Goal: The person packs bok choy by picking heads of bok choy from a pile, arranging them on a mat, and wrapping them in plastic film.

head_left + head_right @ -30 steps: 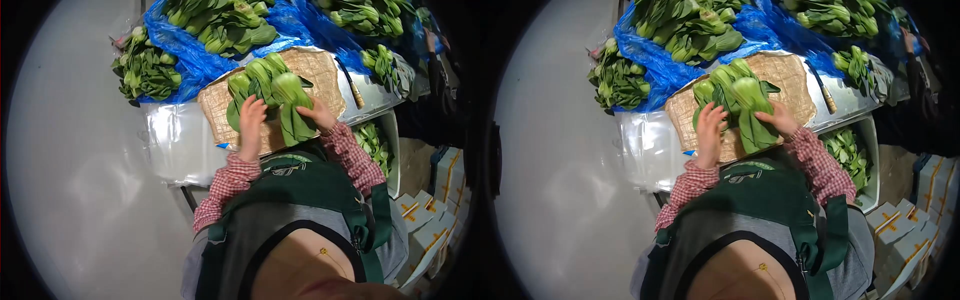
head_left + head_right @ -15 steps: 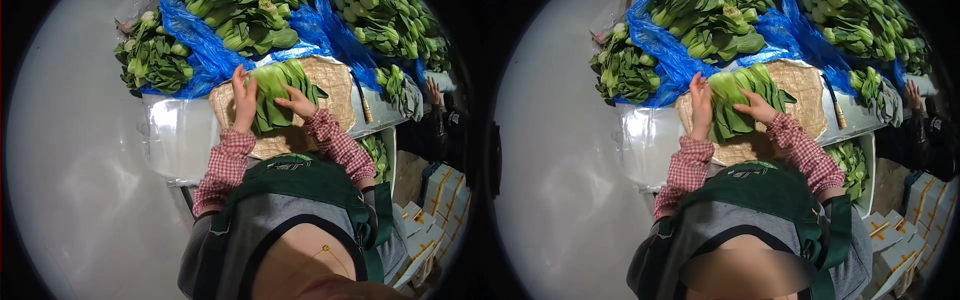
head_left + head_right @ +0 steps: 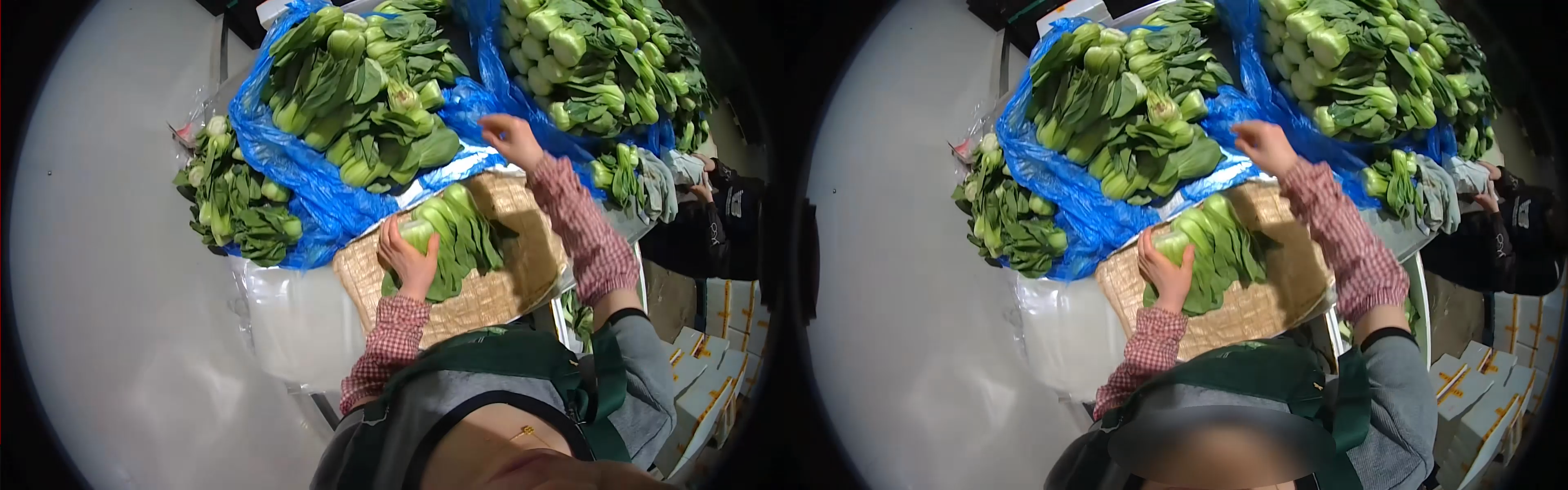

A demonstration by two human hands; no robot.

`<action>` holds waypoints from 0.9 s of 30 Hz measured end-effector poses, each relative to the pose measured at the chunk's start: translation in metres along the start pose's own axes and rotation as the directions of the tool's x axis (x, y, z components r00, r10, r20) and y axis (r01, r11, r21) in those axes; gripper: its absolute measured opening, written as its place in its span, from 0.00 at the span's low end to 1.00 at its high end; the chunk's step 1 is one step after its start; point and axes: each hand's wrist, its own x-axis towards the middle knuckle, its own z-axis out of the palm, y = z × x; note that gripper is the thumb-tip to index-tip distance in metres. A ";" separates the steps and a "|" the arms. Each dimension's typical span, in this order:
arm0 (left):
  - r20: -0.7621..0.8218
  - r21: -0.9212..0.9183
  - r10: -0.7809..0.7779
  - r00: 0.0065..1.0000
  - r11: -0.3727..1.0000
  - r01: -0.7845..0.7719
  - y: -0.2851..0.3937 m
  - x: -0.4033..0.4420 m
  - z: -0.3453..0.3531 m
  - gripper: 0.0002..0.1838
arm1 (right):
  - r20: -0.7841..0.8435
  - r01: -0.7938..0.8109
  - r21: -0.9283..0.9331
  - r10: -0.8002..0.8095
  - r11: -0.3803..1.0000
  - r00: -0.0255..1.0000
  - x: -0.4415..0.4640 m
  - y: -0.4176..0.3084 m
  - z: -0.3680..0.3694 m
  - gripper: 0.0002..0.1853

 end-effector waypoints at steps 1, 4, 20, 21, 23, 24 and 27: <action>0.035 -0.044 -0.033 0.999 0.998 0.035 -0.001 0.000 -0.001 0.42 | -0.005 0.004 -0.069 -0.004 0.998 1.000 0.029 0.016 0.001 0.11; 0.096 -0.118 -0.087 0.992 0.988 0.098 -0.003 0.000 -0.009 0.42 | 0.052 0.048 -0.257 -0.035 0.965 0.998 0.112 0.087 0.027 0.14; 0.185 -0.426 -0.548 0.816 0.704 0.569 -0.012 -0.004 -0.061 0.33 | 0.029 -0.122 -0.598 0.173 0.792 0.985 0.182 0.093 0.050 0.41; 0.172 -0.430 -0.535 0.827 0.714 0.552 -0.013 -0.001 -0.063 0.33 | 0.039 -0.098 -0.621 0.156 0.777 0.987 0.182 0.079 0.040 0.39; 0.162 -0.440 -0.522 0.837 0.721 0.535 -0.012 0.001 -0.065 0.32 | 0.116 -0.088 -0.668 0.220 0.739 0.969 0.184 0.041 0.009 0.40; 0.144 -0.457 -0.526 0.838 0.716 0.528 -0.009 0.003 -0.067 0.32 | 0.183 -0.075 -0.711 0.288 0.699 0.940 0.183 0.022 -0.008 0.42; 0.128 -0.502 -0.510 0.851 0.706 0.499 0.004 0.013 -0.073 0.32 | 0.283 -0.095 -0.589 0.315 0.803 0.906 0.159 0.007 -0.052 0.42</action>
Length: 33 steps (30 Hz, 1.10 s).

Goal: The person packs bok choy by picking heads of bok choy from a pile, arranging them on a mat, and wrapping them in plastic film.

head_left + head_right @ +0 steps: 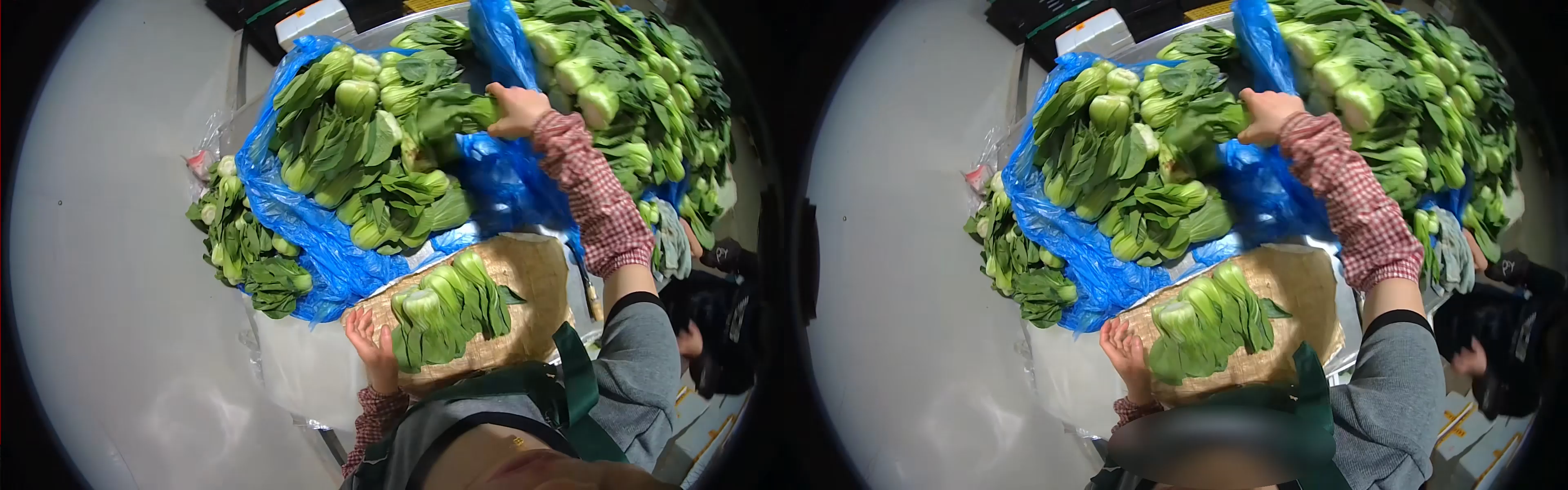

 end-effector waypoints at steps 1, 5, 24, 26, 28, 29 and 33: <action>0.033 -0.061 0.052 0.998 0.997 -0.050 0.008 -0.001 0.004 0.30 | -0.007 0.069 0.215 -0.069 0.974 0.998 -0.019 0.015 -0.008 0.39; 0.259 -0.248 0.160 0.953 0.964 -0.094 0.035 -0.006 0.034 0.23 | 0.112 -0.118 0.993 -0.271 -0.007 0.956 -0.123 0.043 0.003 0.30; 0.986 -0.159 0.120 0.115 0.474 0.866 0.061 -0.116 0.192 0.30 | -0.338 -0.008 0.793 0.452 0.609 0.825 -0.440 0.003 0.075 0.22; 0.990 -0.089 0.137 0.029 0.455 0.886 0.050 -0.123 0.202 0.31 | -0.262 -0.117 0.802 0.521 0.585 0.813 -0.480 0.024 0.081 0.21; 0.977 0.030 0.182 -0.112 0.401 0.916 0.042 -0.137 0.210 0.32 | -0.214 -0.164 0.751 0.470 0.639 0.856 -0.518 0.049 0.090 0.16; 0.975 0.053 0.178 -0.135 0.400 0.915 0.042 -0.145 0.215 0.32 | -0.211 -0.179 0.755 0.491 0.631 0.845 -0.524 0.049 0.096 0.16; 0.901 0.339 0.133 -0.414 0.382 0.860 0.049 -0.187 0.226 0.34 | -0.200 0.311 0.950 0.701 -0.033 0.684 -0.538 0.047 0.111 0.13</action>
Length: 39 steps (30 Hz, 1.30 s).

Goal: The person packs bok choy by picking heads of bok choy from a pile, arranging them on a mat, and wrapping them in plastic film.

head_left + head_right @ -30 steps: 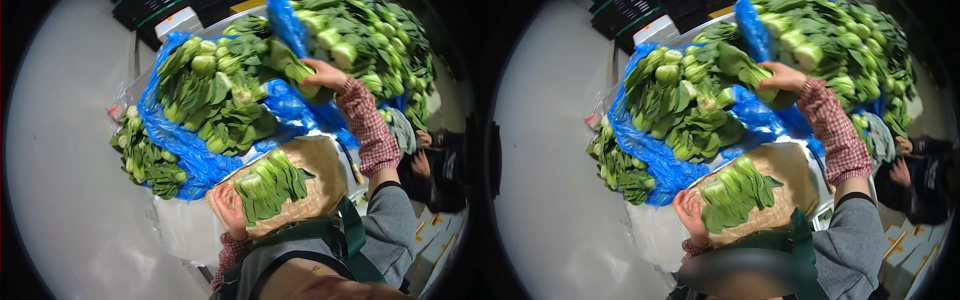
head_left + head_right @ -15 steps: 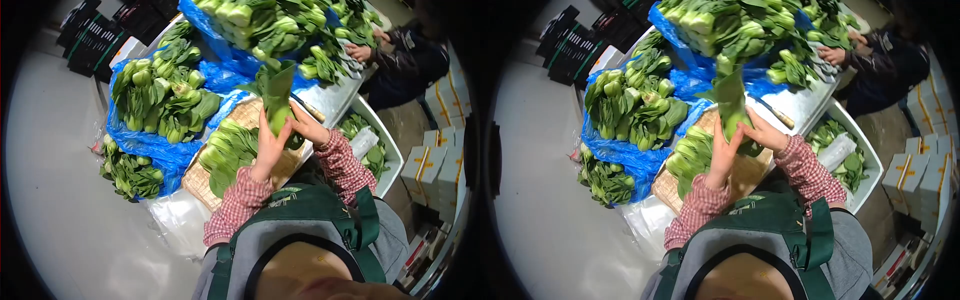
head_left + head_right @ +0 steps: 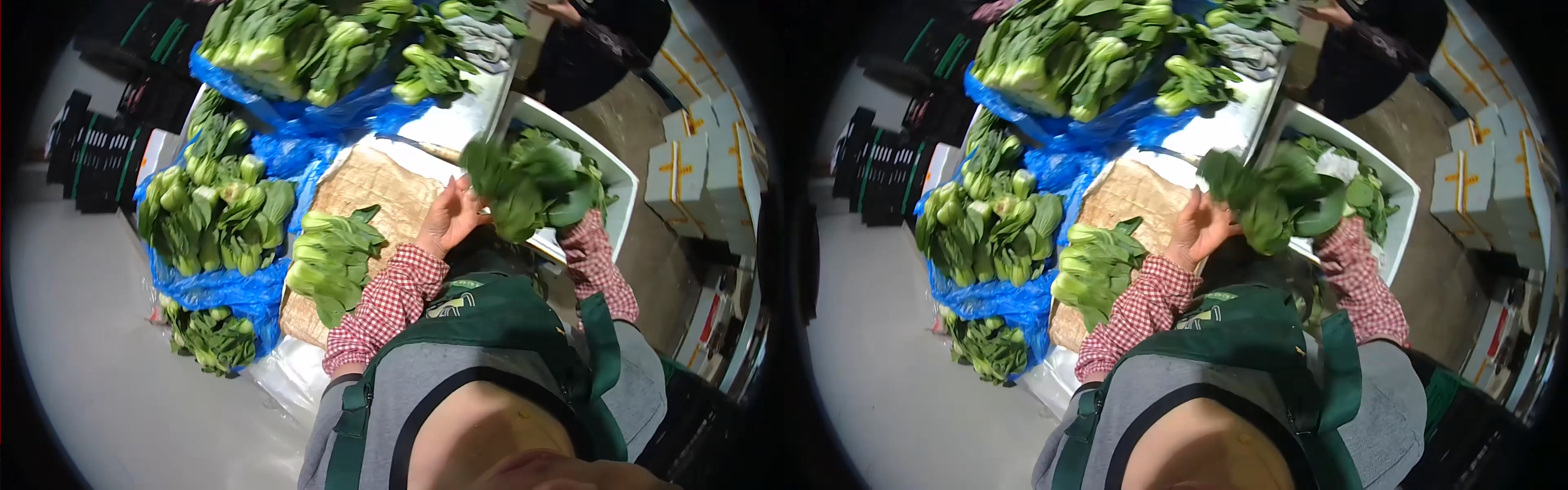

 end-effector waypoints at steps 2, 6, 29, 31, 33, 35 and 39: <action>-0.001 -0.077 0.057 0.998 0.995 -0.057 -0.018 0.005 0.004 0.36 | 0.121 0.128 -0.839 -0.049 0.528 0.991 0.006 -0.009 -0.008 0.10; -0.077 -0.148 0.113 0.991 0.981 -0.123 -0.034 0.010 -0.009 0.39 | -0.041 0.016 -0.858 -0.100 0.513 0.994 0.004 0.006 -0.002 0.10; -0.190 0.493 -0.261 0.946 0.809 0.322 0.027 0.055 0.031 0.40 | 0.242 0.470 -0.708 -0.444 0.527 0.863 0.057 -0.003 -0.029 0.21; -0.147 0.537 -0.301 0.942 0.776 0.332 0.028 0.056 0.035 0.41 | -0.199 0.134 -0.459 -0.249 0.878 0.948 0.062 -0.001 -0.046 0.19; -0.152 0.560 -0.278 0.948 0.767 0.314 0.025 0.053 0.037 0.41 | -0.514 -0.250 -0.249 0.091 0.936 0.853 0.059 0.002 -0.107 0.18; -0.137 0.629 -0.206 0.969 0.737 0.245 0.030 0.055 0.041 0.40 | -0.522 -0.300 -0.294 0.111 0.907 0.846 0.044 0.041 -0.192 0.21; -0.295 0.565 -0.036 0.955 0.799 0.204 0.015 0.070 0.025 0.36 | -0.286 -0.286 -0.886 0.058 0.366 0.957 0.033 0.039 -0.191 0.29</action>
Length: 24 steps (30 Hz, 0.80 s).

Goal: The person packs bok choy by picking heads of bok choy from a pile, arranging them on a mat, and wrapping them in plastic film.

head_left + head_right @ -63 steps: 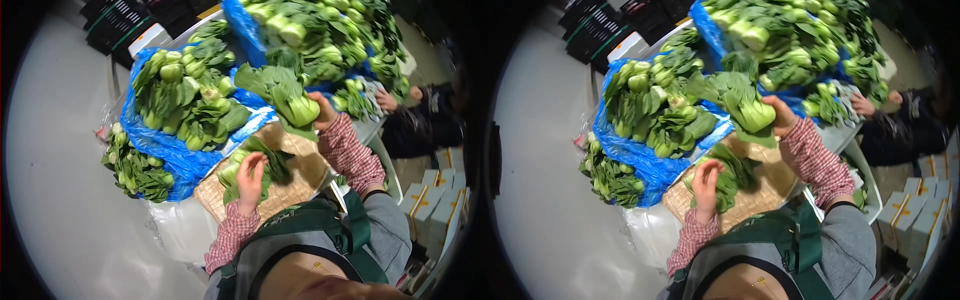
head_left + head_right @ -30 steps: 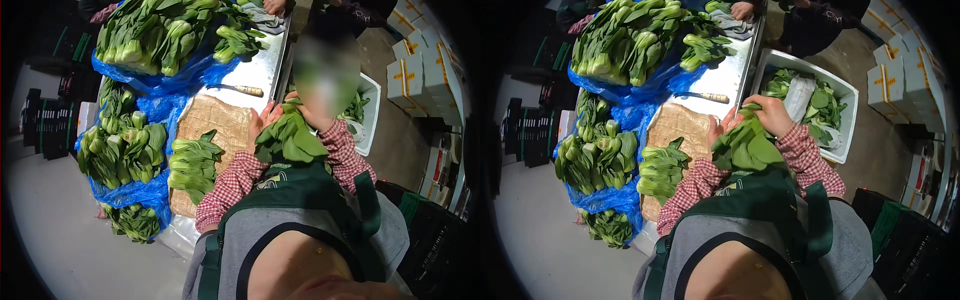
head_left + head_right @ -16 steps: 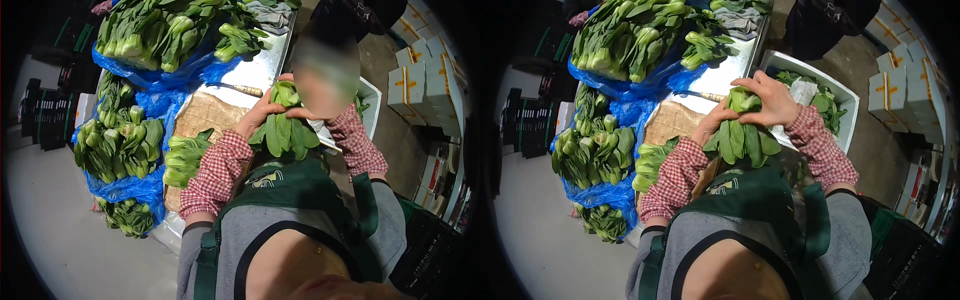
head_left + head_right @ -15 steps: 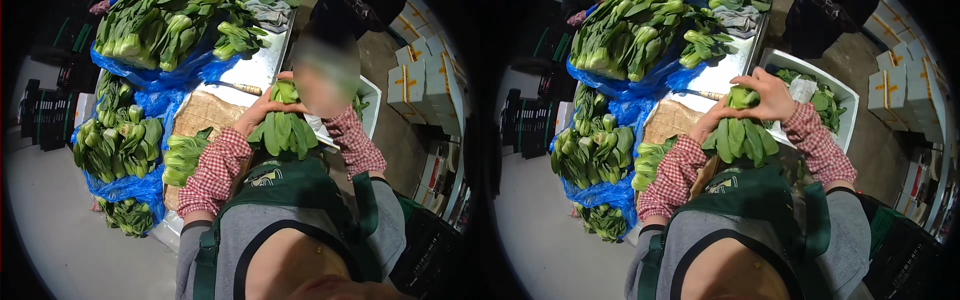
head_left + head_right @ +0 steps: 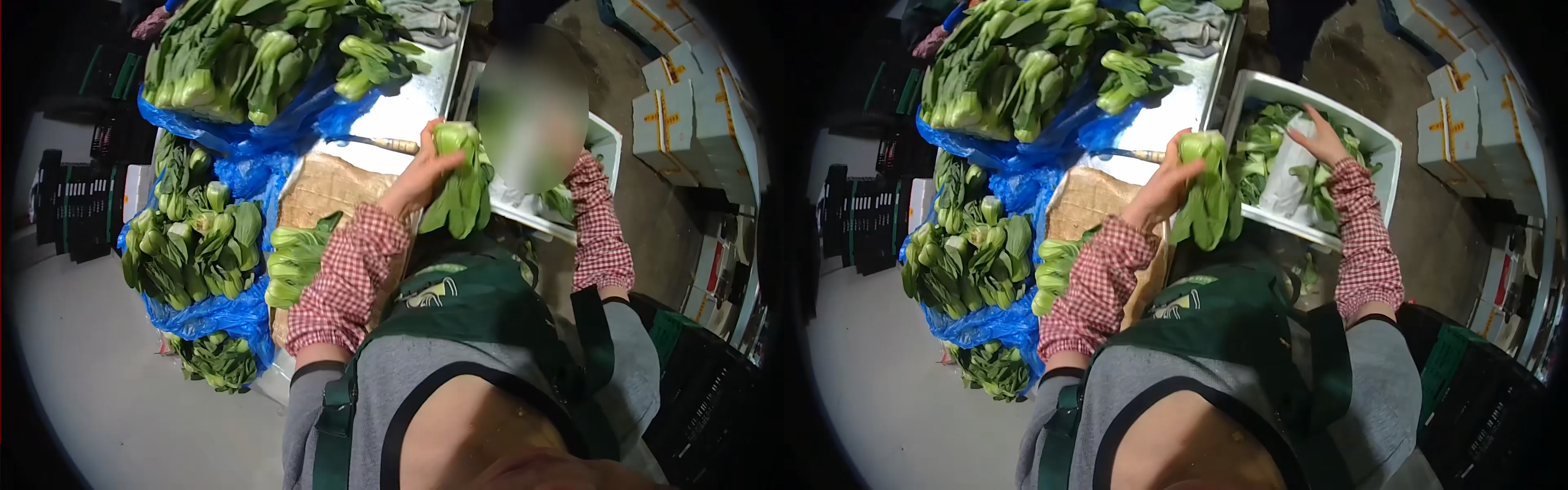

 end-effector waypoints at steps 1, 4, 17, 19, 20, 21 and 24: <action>0.000 -0.009 -0.021 1.000 1.000 0.021 -0.005 0.000 0.002 0.36 | -0.021 0.065 0.414 -0.061 0.908 0.998 -0.017 -0.045 -0.005 0.31; -0.017 0.063 -0.101 0.995 0.993 0.102 -0.007 0.019 0.011 0.27 | 0.299 0.026 0.661 -0.295 0.750 0.907 -0.032 -0.114 0.012 0.33; 0.109 0.707 -0.137 0.985 0.707 0.020 0.004 0.033 0.013 0.17 | 0.388 0.016 0.796 -0.529 0.605 0.755 -0.042 -0.102 0.019 0.37; 0.171 0.771 -0.242 0.955 0.637 0.024 0.011 0.039 0.010 0.15 | 0.406 0.050 0.764 -0.540 0.643 0.737 -0.042 -0.100 0.014 0.38; 0.199 0.800 -0.296 0.934 0.599 0.019 0.012 0.042 0.011 0.14 | 0.427 0.088 0.730 -0.553 0.678 0.716 -0.041 -0.097 0.011 0.39; 0.207 0.802 -0.301 0.931 0.597 0.014 0.012 0.044 0.015 0.14 | 0.448 0.127 0.694 -0.563 0.709 0.694 -0.042 -0.095 0.007 0.39; 0.445 0.894 -0.098 0.890 0.003 -0.447 0.011 0.052 0.029 0.13 | 0.459 0.192 0.648 -0.579 0.737 0.673 -0.047 -0.086 -0.008 0.41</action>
